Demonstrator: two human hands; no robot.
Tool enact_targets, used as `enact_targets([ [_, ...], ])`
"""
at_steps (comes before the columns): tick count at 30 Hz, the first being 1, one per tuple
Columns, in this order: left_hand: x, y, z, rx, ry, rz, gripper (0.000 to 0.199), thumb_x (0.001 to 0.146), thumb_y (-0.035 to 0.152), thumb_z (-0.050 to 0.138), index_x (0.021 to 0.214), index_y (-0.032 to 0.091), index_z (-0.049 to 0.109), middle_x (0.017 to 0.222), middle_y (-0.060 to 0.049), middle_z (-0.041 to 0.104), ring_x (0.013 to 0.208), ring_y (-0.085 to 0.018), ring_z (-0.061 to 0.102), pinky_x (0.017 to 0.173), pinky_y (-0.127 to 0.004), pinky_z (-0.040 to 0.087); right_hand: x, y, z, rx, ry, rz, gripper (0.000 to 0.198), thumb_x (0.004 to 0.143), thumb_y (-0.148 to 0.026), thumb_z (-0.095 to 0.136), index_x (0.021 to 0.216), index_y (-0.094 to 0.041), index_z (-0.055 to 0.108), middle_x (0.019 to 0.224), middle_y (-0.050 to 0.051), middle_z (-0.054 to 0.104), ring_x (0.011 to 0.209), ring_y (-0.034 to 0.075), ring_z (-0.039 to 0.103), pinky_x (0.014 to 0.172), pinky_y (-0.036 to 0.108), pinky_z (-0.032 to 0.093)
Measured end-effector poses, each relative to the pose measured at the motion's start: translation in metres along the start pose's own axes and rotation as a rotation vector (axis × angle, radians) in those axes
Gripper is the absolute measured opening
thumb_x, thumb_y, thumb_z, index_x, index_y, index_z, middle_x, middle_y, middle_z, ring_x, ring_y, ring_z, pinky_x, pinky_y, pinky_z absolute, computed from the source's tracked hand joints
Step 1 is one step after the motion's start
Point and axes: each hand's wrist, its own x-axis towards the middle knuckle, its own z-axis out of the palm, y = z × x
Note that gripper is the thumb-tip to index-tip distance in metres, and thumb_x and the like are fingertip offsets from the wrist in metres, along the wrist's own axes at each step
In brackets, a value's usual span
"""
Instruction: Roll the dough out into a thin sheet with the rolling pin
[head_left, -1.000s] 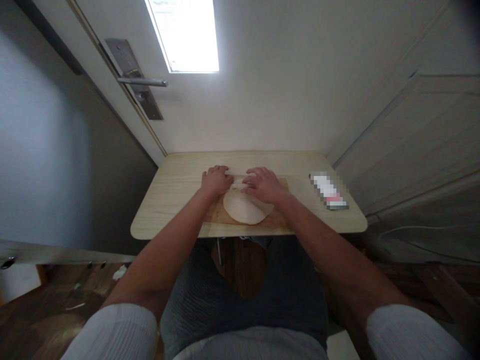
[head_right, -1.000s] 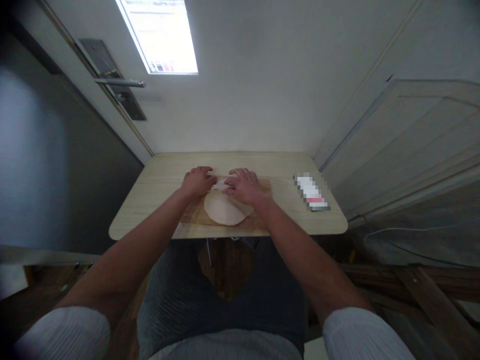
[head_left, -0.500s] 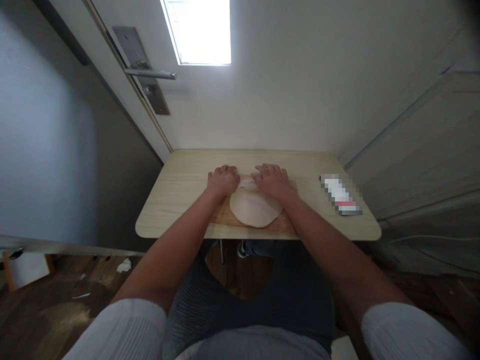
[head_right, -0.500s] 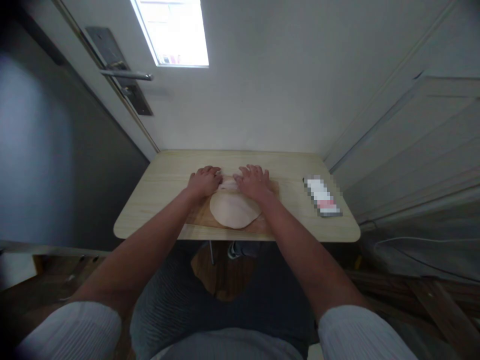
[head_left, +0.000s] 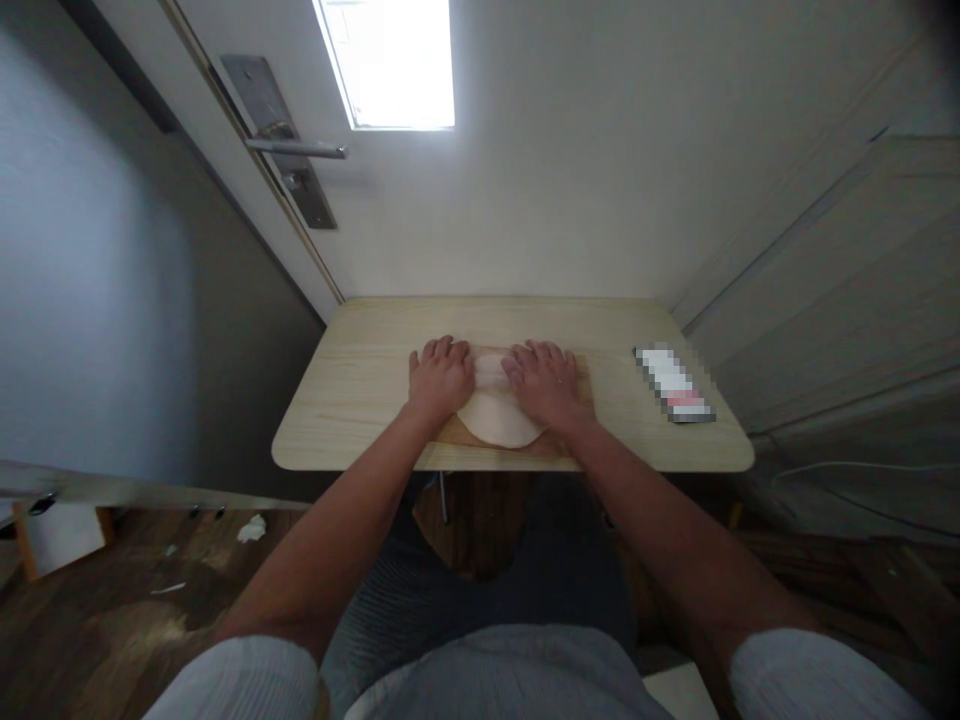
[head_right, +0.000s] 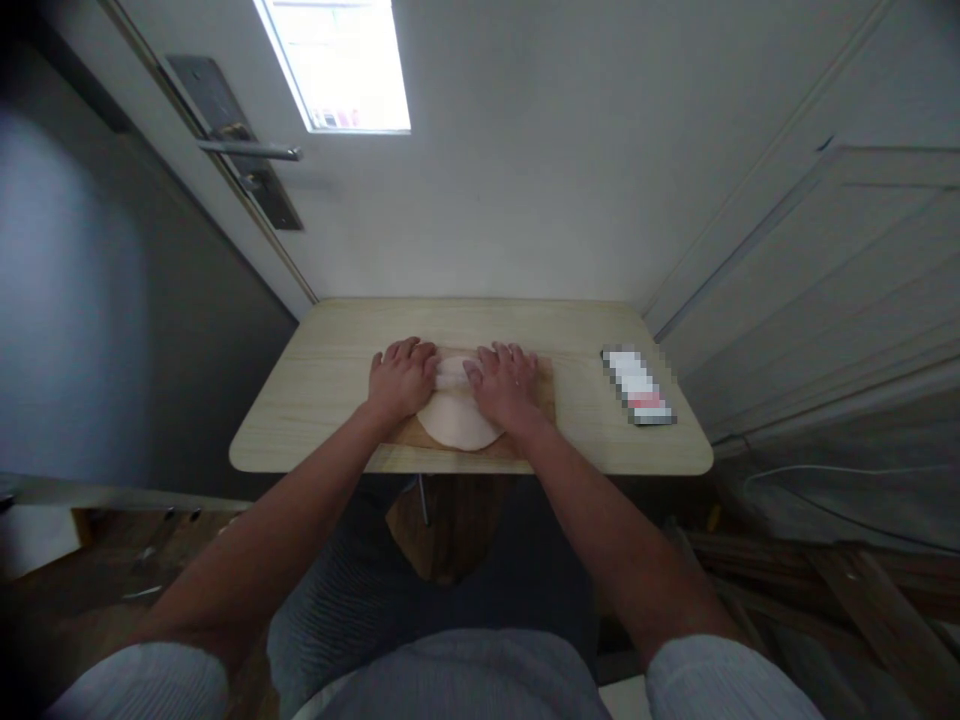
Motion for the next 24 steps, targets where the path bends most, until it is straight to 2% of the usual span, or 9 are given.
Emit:
enact_targets([
  [9,-0.023,0.006,-0.004,0.031,0.008,0.009,0.05,0.106,0.042,0.02,0.136,0.025,0.055,0.155,-0.008,0.048,0.142,-0.03,0.04,0.113,-0.052,0.036,-0.023,-0.003,-0.001,0.025,-0.025,0.015,0.055,0.105,-0.049,0.028,0.142,-0.017,0.055,0.151,0.015,0.052,0.139,0.036,0.041,0.114,0.058,0.023],
  [16,-0.036,0.007,-0.005,0.049,0.017,0.038,0.051,0.106,0.043,0.02,0.14,0.023,0.053,0.155,-0.009,0.05,0.141,-0.029,0.043,0.11,-0.053,0.039,-0.041,-0.006,-0.004,0.041,-0.026,0.028,0.058,0.106,-0.047,0.028,0.149,-0.014,0.046,0.151,0.016,0.051,0.141,0.035,0.04,0.118,0.061,0.016],
  [24,-0.053,0.009,-0.006,0.037,0.032,0.036,0.055,0.106,0.043,0.02,0.147,0.019,0.049,0.153,-0.01,0.052,0.145,-0.028,0.04,0.116,-0.049,0.033,-0.06,-0.012,-0.017,0.053,-0.042,0.031,0.06,0.106,-0.047,0.03,0.154,-0.013,0.038,0.155,0.015,0.047,0.145,0.032,0.037,0.12,0.06,0.016],
])
